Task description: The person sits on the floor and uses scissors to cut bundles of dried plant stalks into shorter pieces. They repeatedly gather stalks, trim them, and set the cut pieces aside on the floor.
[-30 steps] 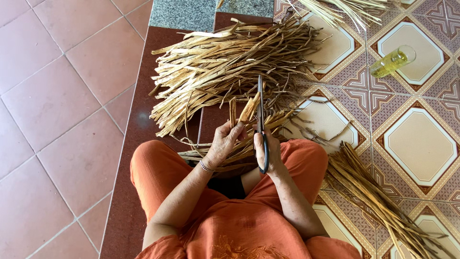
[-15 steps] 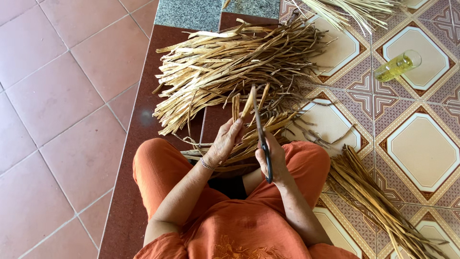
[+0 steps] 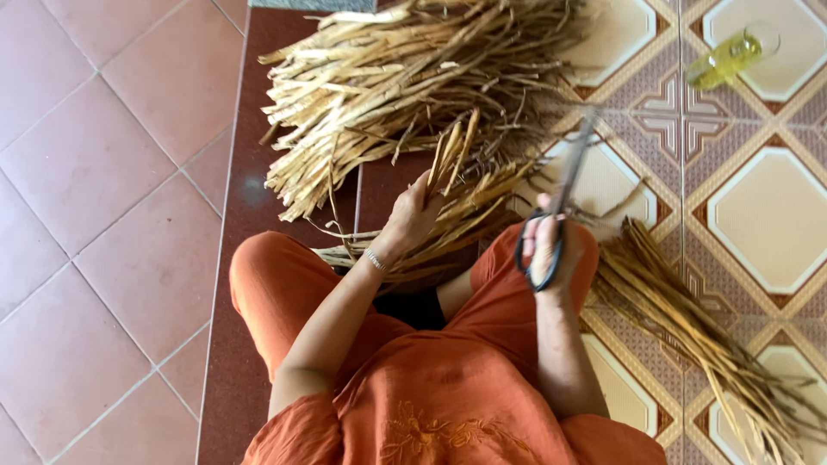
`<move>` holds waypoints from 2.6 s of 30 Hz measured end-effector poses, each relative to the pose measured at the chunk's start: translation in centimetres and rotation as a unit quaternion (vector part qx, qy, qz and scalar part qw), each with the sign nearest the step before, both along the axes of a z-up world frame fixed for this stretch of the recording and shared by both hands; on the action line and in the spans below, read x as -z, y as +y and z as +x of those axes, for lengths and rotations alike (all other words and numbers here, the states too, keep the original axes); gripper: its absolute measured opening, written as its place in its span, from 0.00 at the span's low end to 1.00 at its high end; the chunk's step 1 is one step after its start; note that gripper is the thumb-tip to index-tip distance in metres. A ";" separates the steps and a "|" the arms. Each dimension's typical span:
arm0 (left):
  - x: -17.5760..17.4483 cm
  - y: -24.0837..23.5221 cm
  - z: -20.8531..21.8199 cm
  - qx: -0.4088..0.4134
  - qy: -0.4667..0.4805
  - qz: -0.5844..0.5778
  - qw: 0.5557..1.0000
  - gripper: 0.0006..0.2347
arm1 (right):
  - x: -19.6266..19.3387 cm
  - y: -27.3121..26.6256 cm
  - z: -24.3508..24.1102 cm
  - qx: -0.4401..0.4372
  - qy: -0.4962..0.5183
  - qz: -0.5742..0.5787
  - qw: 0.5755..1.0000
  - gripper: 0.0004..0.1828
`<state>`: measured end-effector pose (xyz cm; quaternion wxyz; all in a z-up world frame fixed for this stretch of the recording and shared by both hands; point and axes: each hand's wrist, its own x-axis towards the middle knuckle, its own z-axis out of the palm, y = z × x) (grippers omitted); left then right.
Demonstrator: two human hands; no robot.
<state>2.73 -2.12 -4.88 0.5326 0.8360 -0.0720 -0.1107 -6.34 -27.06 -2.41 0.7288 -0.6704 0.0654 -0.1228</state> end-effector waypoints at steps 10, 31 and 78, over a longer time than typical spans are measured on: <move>2.8 0.5 -1.6 0.134 0.100 0.335 0.927 0.62 | 2.6 -11.2 -3.2 0.154 0.074 -0.323 0.931 0.20; 10.7 4.4 -2.9 0.046 0.002 0.318 0.947 0.11 | 13.9 -20.1 10.0 0.068 0.261 -0.505 0.820 0.35; 2.0 2.1 -10.1 0.124 0.173 -0.427 0.879 0.41 | 0.1 7.1 9.2 -0.161 0.014 0.602 0.782 0.15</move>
